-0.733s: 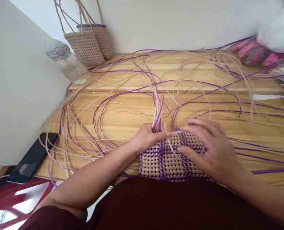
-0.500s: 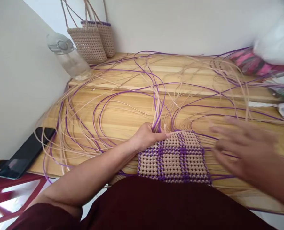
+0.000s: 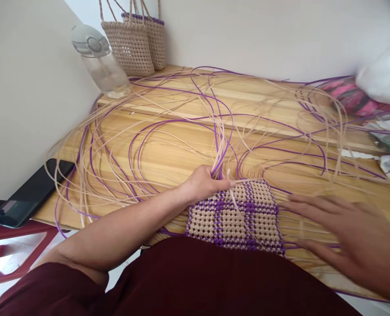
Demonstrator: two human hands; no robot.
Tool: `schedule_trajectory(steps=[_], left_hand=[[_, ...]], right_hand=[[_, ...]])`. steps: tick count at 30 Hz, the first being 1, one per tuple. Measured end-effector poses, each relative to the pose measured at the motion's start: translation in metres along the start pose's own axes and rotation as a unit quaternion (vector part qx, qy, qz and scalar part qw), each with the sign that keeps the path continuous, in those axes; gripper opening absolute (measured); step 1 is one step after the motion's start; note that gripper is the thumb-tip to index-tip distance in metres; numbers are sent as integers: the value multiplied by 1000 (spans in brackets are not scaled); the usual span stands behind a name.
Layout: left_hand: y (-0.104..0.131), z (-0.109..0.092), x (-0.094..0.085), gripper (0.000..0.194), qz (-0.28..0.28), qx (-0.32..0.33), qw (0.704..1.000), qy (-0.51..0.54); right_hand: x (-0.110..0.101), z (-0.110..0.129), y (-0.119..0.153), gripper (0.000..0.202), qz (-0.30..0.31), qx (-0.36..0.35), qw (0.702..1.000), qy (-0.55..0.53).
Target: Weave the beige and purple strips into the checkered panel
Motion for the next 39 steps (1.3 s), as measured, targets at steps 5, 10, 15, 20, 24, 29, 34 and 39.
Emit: schedule_trajectory(steps=[5, 10, 15, 20, 24, 29, 34, 39], left_hand=[[-1, 0, 1, 36, 5, 10, 1000, -4], [-2, 1, 0, 35, 4, 15, 1000, 5], [-2, 2, 1, 35, -2, 18, 1000, 7], [-1, 0, 1, 32, -5, 4, 1000, -10], [-1, -1, 0, 31, -6, 16, 1000, -19], [-2, 1, -2, 33, 11, 32, 999, -16], [0, -2, -2, 28, 40, 38, 998, 26], [3, -5, -2, 20, 32, 1, 998, 49]], right_hand=[[9, 75, -53, 35, 36, -4, 997, -65], [16, 91, -64, 20, 62, 13, 996, -63], [17, 79, -61, 12, -87, 16, 995, 48], [-15, 58, -60, 33, -125, -76, 982, 122], [-32, 67, -67, 52, -38, -187, 981, 38], [-33, 72, -100, 31, 23, -201, 979, -40], [-8, 40, -146, 22, 80, -72, 983, -149], [8, 30, -154, 19, 107, -21, 972, -207]])
Point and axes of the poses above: each hand's wrist, its own y-axis away from the middle knuckle, its own x-axis out of the palm, z = x × y, the point moved 2 cm from there along -y, towards the middle knuckle, and after that the axes turned 2 degrees about y, right-handed, at the moved point
